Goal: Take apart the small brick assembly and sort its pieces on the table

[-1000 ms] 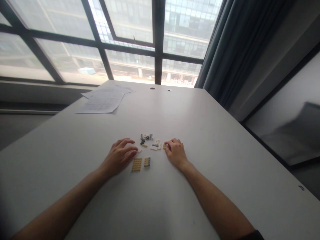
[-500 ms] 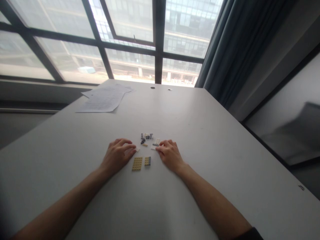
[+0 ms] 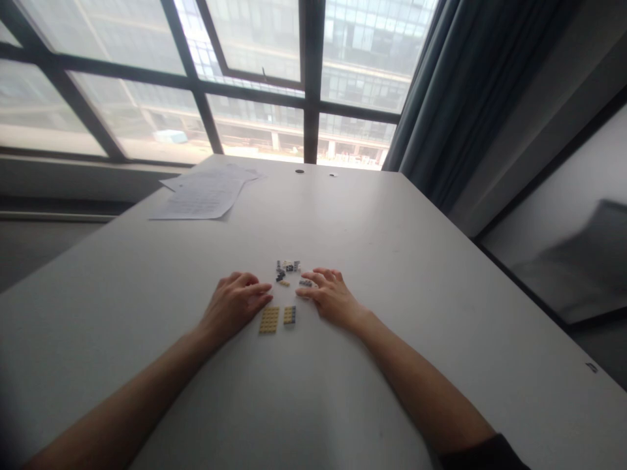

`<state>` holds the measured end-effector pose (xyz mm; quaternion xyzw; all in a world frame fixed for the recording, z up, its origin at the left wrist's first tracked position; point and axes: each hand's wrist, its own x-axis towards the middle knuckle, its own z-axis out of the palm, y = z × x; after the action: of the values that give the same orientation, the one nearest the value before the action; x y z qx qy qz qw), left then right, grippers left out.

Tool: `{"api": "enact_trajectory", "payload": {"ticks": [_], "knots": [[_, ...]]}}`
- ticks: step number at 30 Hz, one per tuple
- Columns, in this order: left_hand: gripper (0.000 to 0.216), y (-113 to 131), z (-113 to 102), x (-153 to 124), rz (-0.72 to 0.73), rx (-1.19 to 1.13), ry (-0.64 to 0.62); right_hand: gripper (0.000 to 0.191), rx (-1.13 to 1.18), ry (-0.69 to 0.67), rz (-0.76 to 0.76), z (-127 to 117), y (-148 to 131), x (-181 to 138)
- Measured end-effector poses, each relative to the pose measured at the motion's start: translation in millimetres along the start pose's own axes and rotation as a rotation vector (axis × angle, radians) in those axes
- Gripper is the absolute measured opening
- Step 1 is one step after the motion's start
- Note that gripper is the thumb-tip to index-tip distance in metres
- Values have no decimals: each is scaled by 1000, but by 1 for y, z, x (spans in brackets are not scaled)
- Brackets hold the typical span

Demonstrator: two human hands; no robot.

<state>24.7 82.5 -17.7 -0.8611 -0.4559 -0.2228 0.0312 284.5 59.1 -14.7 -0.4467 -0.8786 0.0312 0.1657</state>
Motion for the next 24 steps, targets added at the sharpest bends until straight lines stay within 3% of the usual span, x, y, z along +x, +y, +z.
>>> {"api": "enact_trajectory", "payload": {"ticks": [8, 14, 20, 24], "knots": [[21, 2, -4, 0, -44, -13, -29, 19, 17, 35, -3, 3, -5, 4], [32, 4, -6, 0, -100, 0, -27, 32, -4, -18, 9, 0, -6, 6], [30, 1, -4, -2, -187, 44, -25, 25, 21, -27, 7, 4, -7, 6], [29, -5, -2, -1, -199, -71, -7, 23, 129, 1, 72, 5, -12, 5]]}}
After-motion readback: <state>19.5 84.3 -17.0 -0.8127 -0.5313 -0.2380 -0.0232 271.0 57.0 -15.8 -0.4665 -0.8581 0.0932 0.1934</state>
